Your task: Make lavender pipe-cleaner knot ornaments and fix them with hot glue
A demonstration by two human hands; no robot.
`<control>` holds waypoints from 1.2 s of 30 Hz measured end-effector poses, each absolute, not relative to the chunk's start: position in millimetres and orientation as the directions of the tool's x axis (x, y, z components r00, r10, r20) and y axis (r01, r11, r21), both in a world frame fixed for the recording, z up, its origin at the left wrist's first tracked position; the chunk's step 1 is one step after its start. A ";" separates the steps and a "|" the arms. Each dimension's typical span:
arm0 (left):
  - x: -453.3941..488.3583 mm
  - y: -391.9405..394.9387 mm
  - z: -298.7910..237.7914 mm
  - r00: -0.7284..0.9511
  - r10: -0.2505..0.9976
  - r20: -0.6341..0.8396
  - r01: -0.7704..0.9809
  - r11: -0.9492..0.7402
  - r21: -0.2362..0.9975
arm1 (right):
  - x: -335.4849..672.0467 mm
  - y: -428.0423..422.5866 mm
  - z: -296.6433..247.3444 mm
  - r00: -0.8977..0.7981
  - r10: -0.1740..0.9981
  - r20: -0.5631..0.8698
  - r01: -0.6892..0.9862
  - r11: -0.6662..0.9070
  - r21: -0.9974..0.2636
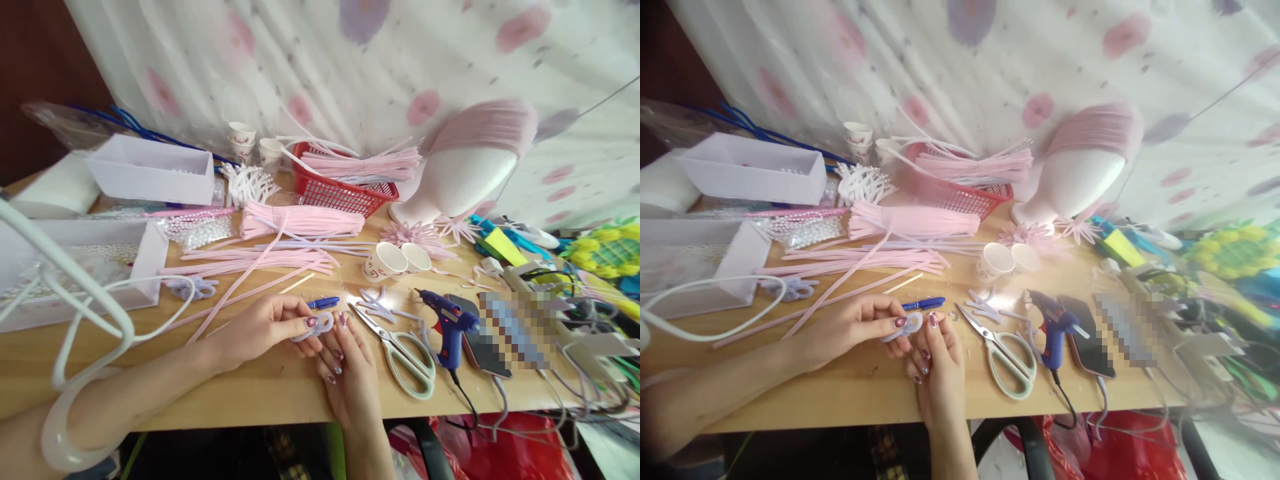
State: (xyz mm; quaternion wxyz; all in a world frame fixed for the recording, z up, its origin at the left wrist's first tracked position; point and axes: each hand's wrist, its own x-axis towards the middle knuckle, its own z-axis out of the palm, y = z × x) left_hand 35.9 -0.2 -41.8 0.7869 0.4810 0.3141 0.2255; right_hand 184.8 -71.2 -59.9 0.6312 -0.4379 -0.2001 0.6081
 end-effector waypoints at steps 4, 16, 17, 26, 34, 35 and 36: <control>37.7 0.2 -43.7 0.657 0.696 -0.289 -0.078 0.445 0.892 | 179.9 -74.4 -69.1 0.321 0.922 -0.215 -0.499 -0.028 -0.866; 38.0 0.3 -44.8 0.544 0.811 -0.215 -0.113 0.325 0.939 | 169.9 -77.6 -67.8 0.392 0.919 0.038 -0.093 0.081 -0.992; 38.8 0.4 -45.3 0.540 0.813 -0.219 -0.142 0.343 0.928 | 169.0 -77.7 -68.0 0.355 0.934 0.034 -0.056 0.057 -0.997; 40.4 -1.7 -42.2 0.509 0.823 -0.252 -0.177 0.387 0.905 | 173.7 -78.7 -71.6 0.288 0.957 -0.036 -0.093 -0.010 -0.996; 39.2 0.3 -43.9 0.560 0.812 -0.166 -0.154 0.298 0.942 | 173.1 -77.9 -68.2 0.358 0.933 0.025 -0.178 0.094 -0.980; 39.1 0.0 -44.7 0.565 0.811 -0.154 -0.164 0.293 0.942 | 173.9 -77.9 -68.5 0.352 0.936 0.025 -0.204 0.103 -0.973; 38.9 -0.3 -45.5 0.567 0.811 -0.147 -0.175 0.292 0.940 | 174.7 -78.1 -69.0 0.349 0.937 0.025 -0.233 0.113 -0.966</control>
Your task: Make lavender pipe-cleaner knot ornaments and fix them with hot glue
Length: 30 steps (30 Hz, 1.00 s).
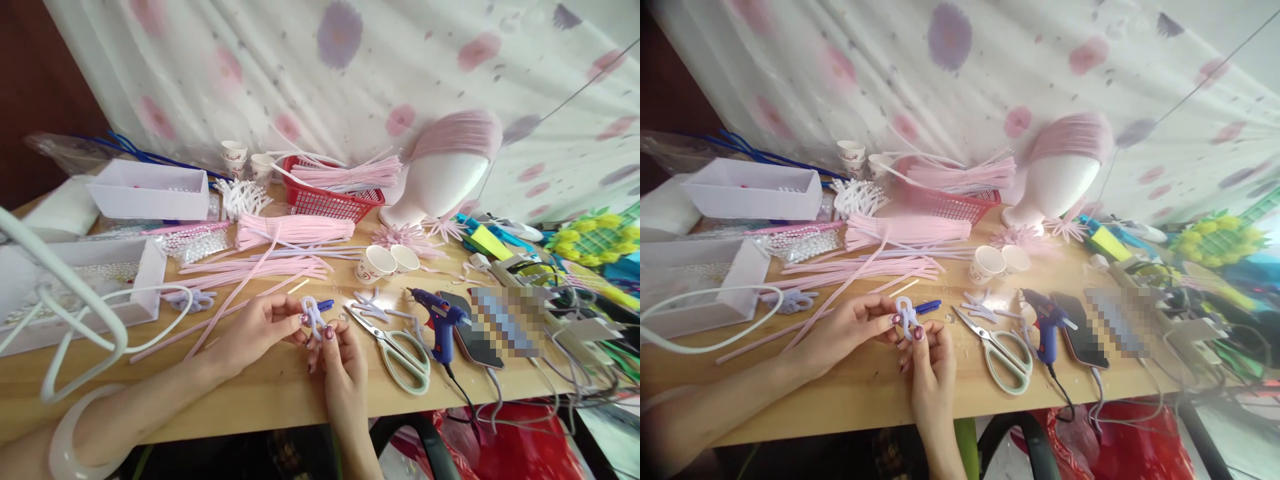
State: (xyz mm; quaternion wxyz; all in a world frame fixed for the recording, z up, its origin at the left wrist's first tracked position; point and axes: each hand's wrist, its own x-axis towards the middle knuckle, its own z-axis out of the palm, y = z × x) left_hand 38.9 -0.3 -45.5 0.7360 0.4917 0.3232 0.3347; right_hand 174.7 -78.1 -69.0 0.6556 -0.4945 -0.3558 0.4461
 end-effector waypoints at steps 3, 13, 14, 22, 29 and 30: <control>38.5 -1.7 -46.5 0.572 0.809 -0.134 -0.181 0.284 0.942 | 176.9 -79.1 -70.0 0.352 0.935 0.030 -0.293 0.140 -0.946; 37.0 -4.7 -40.1 0.553 0.826 -0.109 -0.111 0.203 0.973 | 177.1 -77.5 -67.6 0.334 0.940 0.073 -0.337 0.191 -0.922; 37.0 -4.7 -39.9 0.560 0.822 -0.102 -0.099 0.188 0.977 | 177.7 -77.3 -67.3 0.332 0.941 0.066 -0.342 0.185 -0.921; 36.7 -3.4 -41.0 0.551 0.822 -0.143 -0.037 0.195 0.980 | 181.5 -77.5 -66.5 0.328 0.944 0.039 -0.331 0.153 -0.931; 37.8 -2.7 -44.5 0.557 0.818 -0.143 -0.143 0.264 0.954 | 181.5 -77.4 -68.9 0.306 0.952 0.005 -0.314 0.106 -0.943; 38.0 -2.9 -44.7 0.557 0.818 -0.143 -0.155 0.271 0.950 | 181.6 -77.4 -68.7 0.306 0.952 -0.001 -0.317 0.101 -0.943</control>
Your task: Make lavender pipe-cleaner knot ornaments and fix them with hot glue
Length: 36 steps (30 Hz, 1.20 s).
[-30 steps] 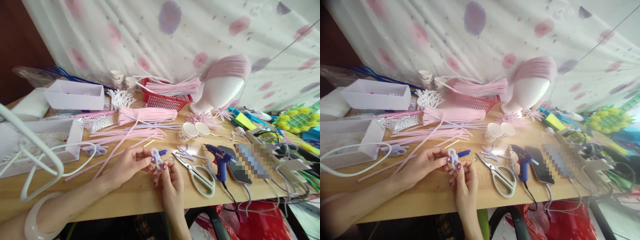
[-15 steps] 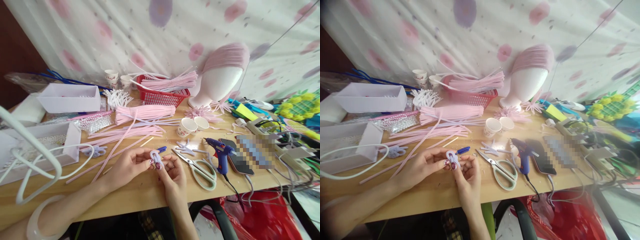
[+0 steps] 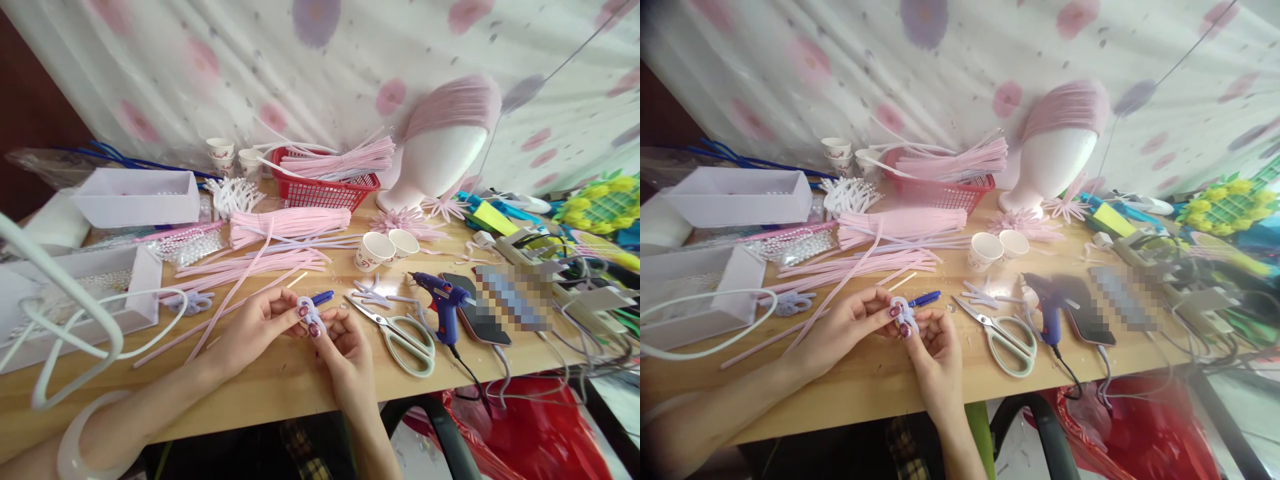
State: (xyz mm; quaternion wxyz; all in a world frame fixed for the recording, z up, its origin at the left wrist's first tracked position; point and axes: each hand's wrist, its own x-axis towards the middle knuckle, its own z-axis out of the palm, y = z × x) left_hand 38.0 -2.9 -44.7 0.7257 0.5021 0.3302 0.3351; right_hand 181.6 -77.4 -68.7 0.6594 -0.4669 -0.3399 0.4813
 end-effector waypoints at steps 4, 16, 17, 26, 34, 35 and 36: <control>38.6 -3.9 -46.3 0.560 0.812 -0.165 -0.174 0.310 0.935 | 184.4 -78.4 -66.7 0.238 0.971 -0.027 -0.365 0.064 -0.929; 42.1 -6.6 -40.2 0.537 0.832 -0.139 -0.131 0.246 0.960 | 181.8 -84.4 -66.3 0.128 0.991 0.033 -0.274 0.067 -0.959; 42.2 -6.7 -40.1 0.536 0.832 -0.141 -0.123 0.242 0.962 | 181.6 -84.9 -66.1 0.121 0.992 0.039 -0.268 0.071 -0.961; 46.0 -7.0 -42.4 0.463 0.877 -0.131 -0.176 0.236 0.956 | 180.4 -81.9 -68.9 0.185 0.983 0.006 -0.353 0.072 -0.933; 47.5 -9.1 -43.2 0.445 0.880 -0.165 -0.260 0.303 0.917 | 170.6 -81.0 -72.7 0.413 0.910 0.037 -0.314 0.180 -0.932; 47.6 -8.6 -43.8 0.445 0.879 -0.173 -0.260 0.312 0.914 | 169.9 -81.7 -72.4 0.410 0.911 0.040 -0.295 0.174 -0.940; 47.7 -8.1 -44.5 0.450 0.875 -0.179 -0.260 0.320 0.911 | 169.5 -82.5 -72.1 0.404 0.914 0.044 -0.276 0.168 -0.947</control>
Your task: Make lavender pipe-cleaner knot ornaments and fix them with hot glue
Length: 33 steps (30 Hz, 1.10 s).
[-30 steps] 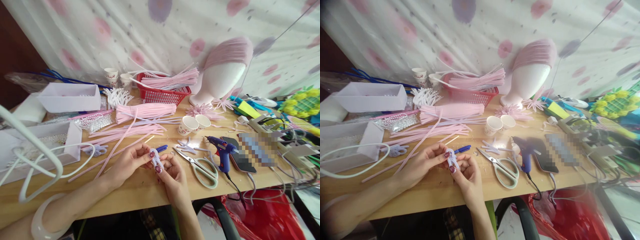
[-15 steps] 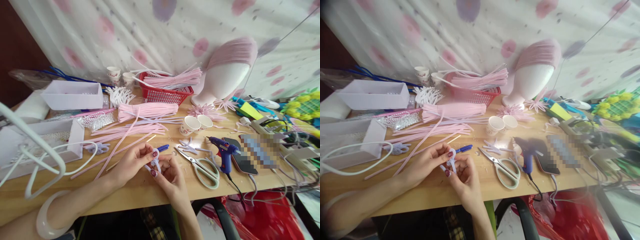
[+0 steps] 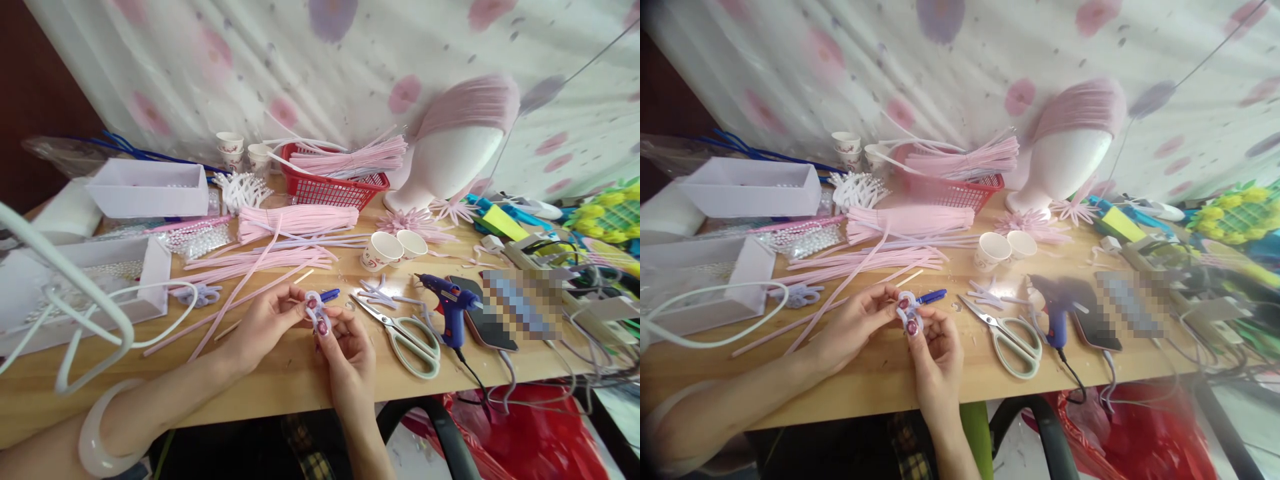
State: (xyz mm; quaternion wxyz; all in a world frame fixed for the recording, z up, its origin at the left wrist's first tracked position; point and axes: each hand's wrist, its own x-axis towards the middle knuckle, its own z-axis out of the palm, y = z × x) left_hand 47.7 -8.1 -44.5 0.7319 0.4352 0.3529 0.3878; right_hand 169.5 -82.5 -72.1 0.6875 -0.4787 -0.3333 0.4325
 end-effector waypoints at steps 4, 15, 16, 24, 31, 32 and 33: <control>47.5 -6.4 -46.0 0.465 0.867 -0.180 -0.271 0.333 0.903 | 170.8 -84.5 -70.9 0.367 0.924 0.102 -0.170 0.175 -0.970; 46.6 -8.8 -42.3 0.400 0.896 -0.194 -0.235 0.305 0.923 | 173.3 -80.1 -61.2 0.340 0.874 0.348 0.340 0.231 -0.912; 46.6 -8.6 -42.9 0.404 0.893 -0.199 -0.247 0.316 0.916 | 173.5 -80.0 -60.1 0.342 0.883 0.322 0.319 0.213 -0.923; 45.5 -7.4 -45.4 0.448 0.869 -0.210 -0.332 0.380 0.863 | 168.9 -77.9 -58.2 0.456 0.875 0.162 0.053 0.155 -0.986; 43.1 -7.3 -44.7 0.490 0.854 -0.174 -0.348 0.374 0.860 | 174.9 -76.3 -58.4 0.410 0.904 0.122 0.015 0.127 -0.992; 42.8 -7.6 -44.2 0.494 0.854 -0.166 -0.340 0.366 0.866 | 175.7 -76.3 -58.3 0.407 0.906 0.116 0.006 0.125 -0.992; 42.5 -7.9 -43.8 0.496 0.853 -0.162 -0.328 0.357 0.875 | 176.2 -76.3 -58.4 0.407 0.907 0.109 -0.003 0.120 -0.993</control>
